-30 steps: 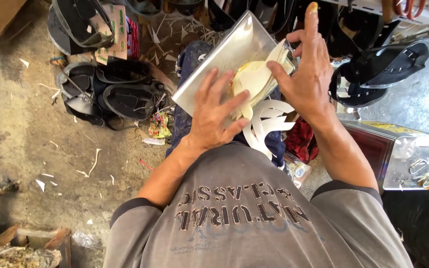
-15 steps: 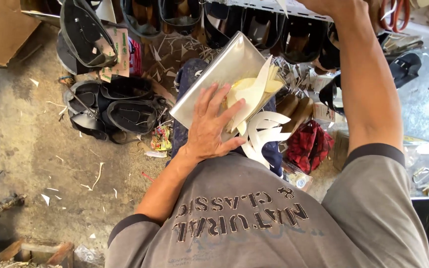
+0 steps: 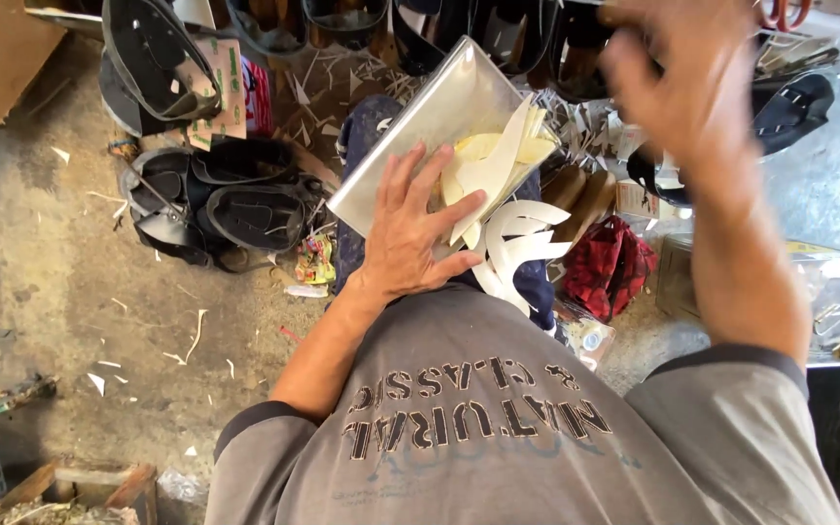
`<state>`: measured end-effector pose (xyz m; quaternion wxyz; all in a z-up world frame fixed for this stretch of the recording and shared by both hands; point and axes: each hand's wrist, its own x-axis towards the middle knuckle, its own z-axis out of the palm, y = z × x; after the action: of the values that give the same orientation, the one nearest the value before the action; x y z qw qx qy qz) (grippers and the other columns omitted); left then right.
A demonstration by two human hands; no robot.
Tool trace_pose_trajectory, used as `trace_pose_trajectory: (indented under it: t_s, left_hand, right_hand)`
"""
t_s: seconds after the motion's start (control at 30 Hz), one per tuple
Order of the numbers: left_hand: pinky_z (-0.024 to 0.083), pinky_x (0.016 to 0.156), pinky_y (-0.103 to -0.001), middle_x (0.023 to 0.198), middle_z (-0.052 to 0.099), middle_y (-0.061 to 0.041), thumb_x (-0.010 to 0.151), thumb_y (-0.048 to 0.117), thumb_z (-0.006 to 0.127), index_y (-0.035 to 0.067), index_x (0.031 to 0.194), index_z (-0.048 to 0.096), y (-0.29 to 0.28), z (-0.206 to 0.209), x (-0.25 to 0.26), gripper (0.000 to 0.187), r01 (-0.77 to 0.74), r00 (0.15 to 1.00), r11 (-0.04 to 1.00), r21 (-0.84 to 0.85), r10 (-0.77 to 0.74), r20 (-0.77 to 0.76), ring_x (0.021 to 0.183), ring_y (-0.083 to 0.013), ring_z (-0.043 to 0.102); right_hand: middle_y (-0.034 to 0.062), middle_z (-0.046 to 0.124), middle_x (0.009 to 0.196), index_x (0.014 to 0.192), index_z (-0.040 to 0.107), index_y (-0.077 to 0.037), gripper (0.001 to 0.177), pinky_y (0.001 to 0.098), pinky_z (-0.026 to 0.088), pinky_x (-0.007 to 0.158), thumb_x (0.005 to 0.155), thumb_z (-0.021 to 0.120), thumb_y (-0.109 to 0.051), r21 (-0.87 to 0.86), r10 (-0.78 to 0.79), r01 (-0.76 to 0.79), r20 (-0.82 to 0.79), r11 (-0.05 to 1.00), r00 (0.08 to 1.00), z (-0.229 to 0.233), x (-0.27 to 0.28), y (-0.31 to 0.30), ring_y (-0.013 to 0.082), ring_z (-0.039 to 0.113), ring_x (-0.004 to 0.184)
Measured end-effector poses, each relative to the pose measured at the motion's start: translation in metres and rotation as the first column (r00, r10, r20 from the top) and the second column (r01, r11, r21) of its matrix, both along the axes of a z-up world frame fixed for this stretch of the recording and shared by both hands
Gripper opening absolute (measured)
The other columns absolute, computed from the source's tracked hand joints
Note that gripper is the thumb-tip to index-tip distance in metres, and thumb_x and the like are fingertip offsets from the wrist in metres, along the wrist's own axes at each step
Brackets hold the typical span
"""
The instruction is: Applying glue to small leather components by pressing them onto a glue-covered metal tray
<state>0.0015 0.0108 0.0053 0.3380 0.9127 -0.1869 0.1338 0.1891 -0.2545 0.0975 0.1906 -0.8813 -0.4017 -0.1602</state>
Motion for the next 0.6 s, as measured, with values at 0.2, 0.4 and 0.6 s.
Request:
trace_pose_trajectory:
  t_s: [0.2, 0.4, 0.6]
  left_hand:
    - [0.023, 0.127, -0.067, 0.161, 0.035, -0.016, 0.098, 0.072, 0.044, 0.029, 0.139, 0.066, 0.001, 0.011, 0.000, 0.063, 0.003, 1.000, 1.000, -0.015, -0.003, 0.008, 0.154, -0.0384, 0.025]
    - [0.028, 0.124, -0.068, 0.156, 0.042, -0.017, 0.098, 0.070, 0.043, 0.028, 0.136, 0.067, -0.001, 0.013, 0.001, 0.062, -0.002, 1.000, 1.000, -0.015, 0.002, 0.024, 0.151, -0.0406, 0.030]
    - [0.028, 0.125, -0.065, 0.156, 0.042, -0.017, 0.100, 0.068, 0.040, 0.025, 0.133, 0.069, 0.000, 0.018, -0.001, 0.062, -0.022, 1.000, 0.997, -0.068, 0.022, 0.007, 0.150, -0.0398, 0.032]
  right_hand:
    - [0.0168, 0.042, 0.158, 0.124, 0.077, -0.016, 0.041, 0.0591, 0.036, 0.118, 0.113, 0.052, -0.047, 0.028, 0.166, -0.167, 0.020, 0.986, 0.986, -0.048, -0.062, 0.020, 0.0361, 0.035, 0.148]
    - [0.0089, 0.002, 0.172, 0.169, 0.046, -0.039, 0.074, 0.0670, 0.013, 0.132, 0.109, 0.019, -0.072, -0.184, -0.029, 0.006, -0.122, 0.983, 0.992, -0.082, -0.048, 0.009, 0.0306, 0.000, 0.161]
    - [0.0143, 0.013, 0.171, 0.167, 0.030, -0.039, 0.061, 0.0580, 0.008, 0.130, 0.116, 0.030, -0.071, -0.197, 0.192, -0.164, 0.133, 0.967, 0.972, -0.102, -0.062, -0.010, 0.0359, 0.009, 0.159]
